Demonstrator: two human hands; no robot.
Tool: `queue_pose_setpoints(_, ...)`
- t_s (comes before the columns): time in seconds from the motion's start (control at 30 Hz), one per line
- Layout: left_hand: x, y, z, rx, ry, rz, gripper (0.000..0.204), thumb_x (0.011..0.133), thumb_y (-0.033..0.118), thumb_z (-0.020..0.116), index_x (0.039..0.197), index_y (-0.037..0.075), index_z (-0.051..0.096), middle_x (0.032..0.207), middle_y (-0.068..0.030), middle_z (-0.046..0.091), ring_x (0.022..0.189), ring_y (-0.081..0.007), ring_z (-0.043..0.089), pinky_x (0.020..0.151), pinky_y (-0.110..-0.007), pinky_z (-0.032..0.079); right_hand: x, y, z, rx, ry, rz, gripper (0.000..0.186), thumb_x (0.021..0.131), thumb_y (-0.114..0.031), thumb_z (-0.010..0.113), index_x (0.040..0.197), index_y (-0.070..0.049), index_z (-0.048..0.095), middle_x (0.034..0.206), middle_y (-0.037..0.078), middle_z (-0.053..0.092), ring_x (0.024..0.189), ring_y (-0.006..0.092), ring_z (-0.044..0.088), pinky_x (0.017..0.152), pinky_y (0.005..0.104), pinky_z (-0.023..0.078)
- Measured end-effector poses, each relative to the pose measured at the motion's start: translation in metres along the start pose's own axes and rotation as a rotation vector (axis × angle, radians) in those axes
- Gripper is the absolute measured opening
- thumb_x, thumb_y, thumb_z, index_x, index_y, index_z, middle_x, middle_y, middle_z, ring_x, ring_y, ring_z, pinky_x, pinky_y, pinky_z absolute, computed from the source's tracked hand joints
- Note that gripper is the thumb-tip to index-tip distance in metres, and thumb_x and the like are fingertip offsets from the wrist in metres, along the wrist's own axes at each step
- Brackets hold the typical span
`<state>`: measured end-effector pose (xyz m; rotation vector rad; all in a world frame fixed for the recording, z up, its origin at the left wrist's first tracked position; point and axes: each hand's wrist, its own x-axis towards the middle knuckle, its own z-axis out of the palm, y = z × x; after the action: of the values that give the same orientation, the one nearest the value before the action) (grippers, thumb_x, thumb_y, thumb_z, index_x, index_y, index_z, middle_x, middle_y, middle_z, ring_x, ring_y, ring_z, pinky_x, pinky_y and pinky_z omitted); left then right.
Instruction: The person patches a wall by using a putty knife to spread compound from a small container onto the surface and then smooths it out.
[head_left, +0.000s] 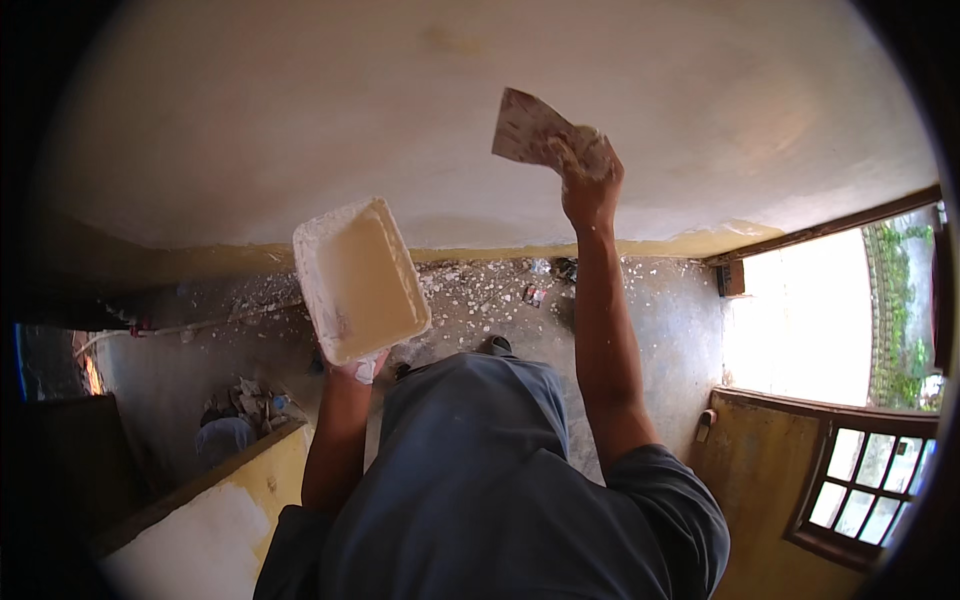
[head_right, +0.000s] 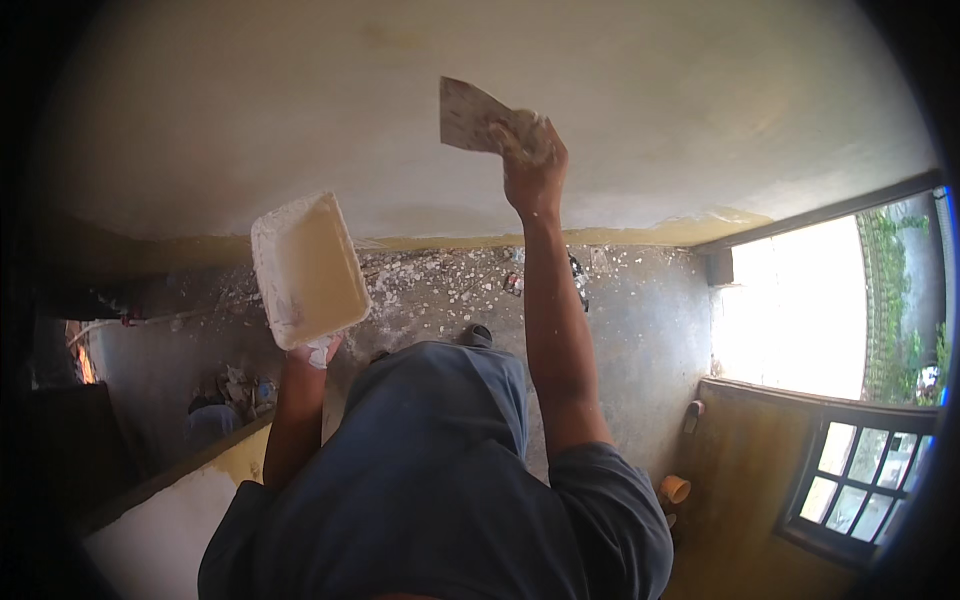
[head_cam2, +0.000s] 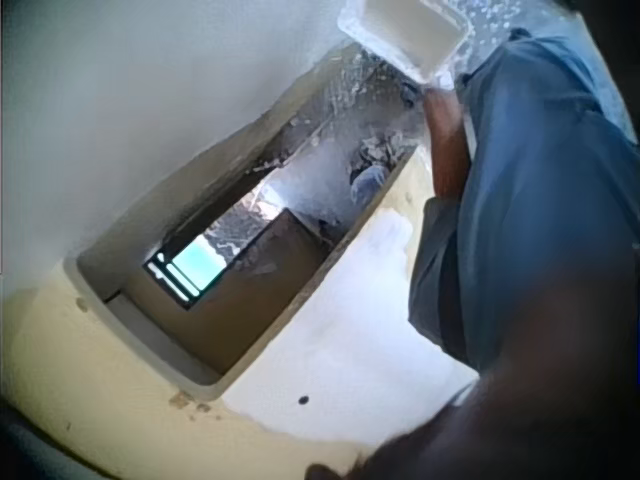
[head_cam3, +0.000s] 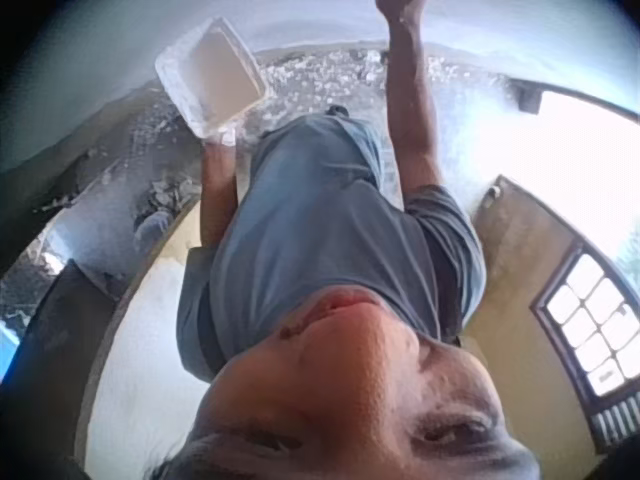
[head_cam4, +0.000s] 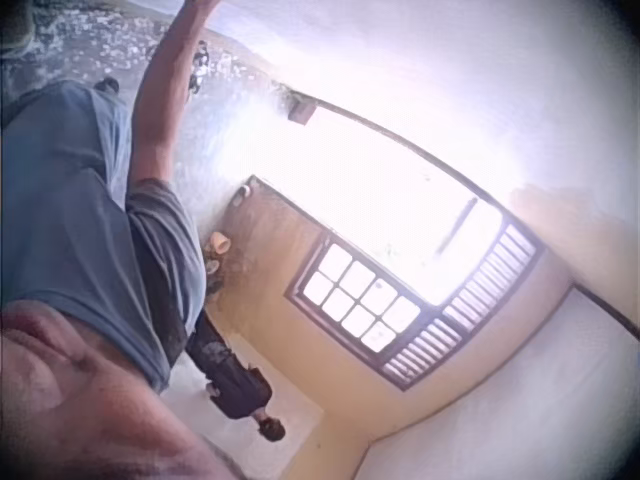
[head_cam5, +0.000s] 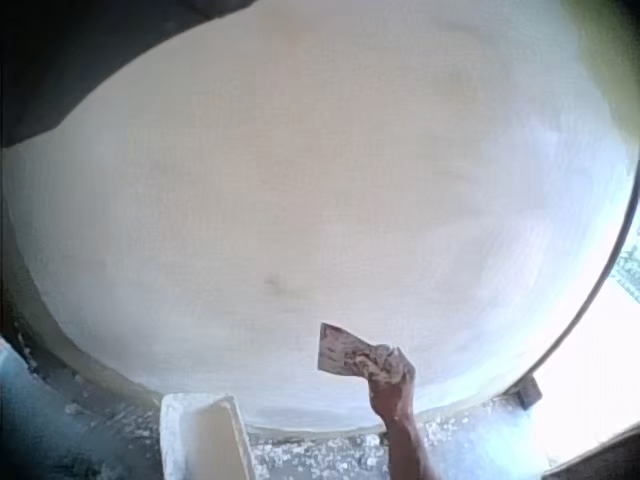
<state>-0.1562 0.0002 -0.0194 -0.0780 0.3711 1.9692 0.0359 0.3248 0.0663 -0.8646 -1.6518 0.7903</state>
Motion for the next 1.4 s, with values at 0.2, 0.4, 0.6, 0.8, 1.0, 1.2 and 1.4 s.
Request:
queue_pose_setpoints(0.2,-0.009,0.014,-0.008,-0.018,-0.015,-0.05,0.058,0.093,0.038,0.054,0.14,0.008,0.038,0.134,-0.0128,0.05,0.12,-0.0279,0.054,0.093,-0.045,0.052,0.092,-0.012,-0.093,0.016,0.553,0.105,0.031,0.086,-0.014,0.069,0.108,0.006,0.061,0.095,0.016,0.066,0.086,0.0269,0.062,0.077,0.0343,0.051)
queue_pose_setpoints(0.4,-0.004,0.008,-0.022,-0.054,0.002,-0.066,0.058,0.093,0.038,0.054,0.14,0.008,0.038,0.134,-0.0129,0.05,0.12,-0.028,0.054,0.093,-0.045,0.052,0.004,-0.007,-0.123,0.322,0.469,0.052,0.018,0.087,-0.008,0.066,0.1,0.002,0.06,0.094,0.011,0.064,0.085,0.0159,0.059,0.073,0.0281,0.048)
queue_pose_setpoints(0.6,0.007,-0.006,0.028,0.102,-0.103,-0.185,0.058,0.093,0.038,0.055,0.14,0.008,0.038,0.135,-0.013,0.05,0.12,-0.028,0.053,0.093,-0.045,0.052,-0.023,-0.045,-0.007,0.068,-0.135,-0.02,0.037,0.081,-0.024,0.074,0.1,0.006,0.062,0.09,0.02,0.067,0.081,0.0256,0.066,0.071,0.0349,0.051)
queue_pose_setpoints(0.8,0.01,-0.011,0.038,0.103,-0.133,-0.212,0.059,0.093,0.038,0.055,0.141,0.008,0.037,0.135,-0.0132,0.05,0.12,-0.0281,0.053,0.093,-0.046,0.052,0.073,-0.041,-0.074,0.024,0.257,-0.246,0.021,0.083,-0.019,0.07,0.091,-0.001,0.063,0.083,0.013,0.068,0.07,0.0229,0.064,0.068,0.0347,0.051)
queue_pose_setpoints(1.0,0.014,-0.014,0.012,0.009,-0.049,-0.14,0.059,0.093,0.038,0.055,0.141,0.008,0.037,0.135,-0.0133,0.05,0.12,-0.0281,0.053,0.093,-0.046,0.052,0.065,-0.056,-0.145,0.486,0.681,0.031,0.016,0.089,-0.003,0.06,0.104,-0.001,0.054,0.095,0.012,0.064,0.076,0.017,0.064,0.055,0.0291,0.052)
queue_pose_setpoints(1.2,0.011,-0.006,0.009,0.033,-0.023,-0.177,0.06,0.093,0.038,0.055,0.141,0.008,0.037,0.135,-0.0134,0.049,0.12,-0.0282,0.053,0.093,-0.046,0.052,0.027,-0.092,-0.032,-0.093,0.015,-0.204,0.024,0.08,-0.011,0.069,0.098,-0.004,0.055,0.082,0.017,0.065,0.073,0.0296,0.068,0.06,0.0414,0.05)
queue_pose_setpoints(1.4,-0.002,0.003,0.014,0.051,-0.017,-0.174,0.06,0.092,0.038,0.056,0.141,0.008,0.037,0.135,-0.0135,0.049,0.12,-0.0283,0.053,0.093,-0.046,0.052,0.084,-0.079,-0.087,-0.185,0.47,-0.233,0.018,0.087,-0.02,0.066,0.095,-0.005,0.061,0.077,0.013,0.068,0.073,0.0226,0.069,0.06,0.0329,0.055)
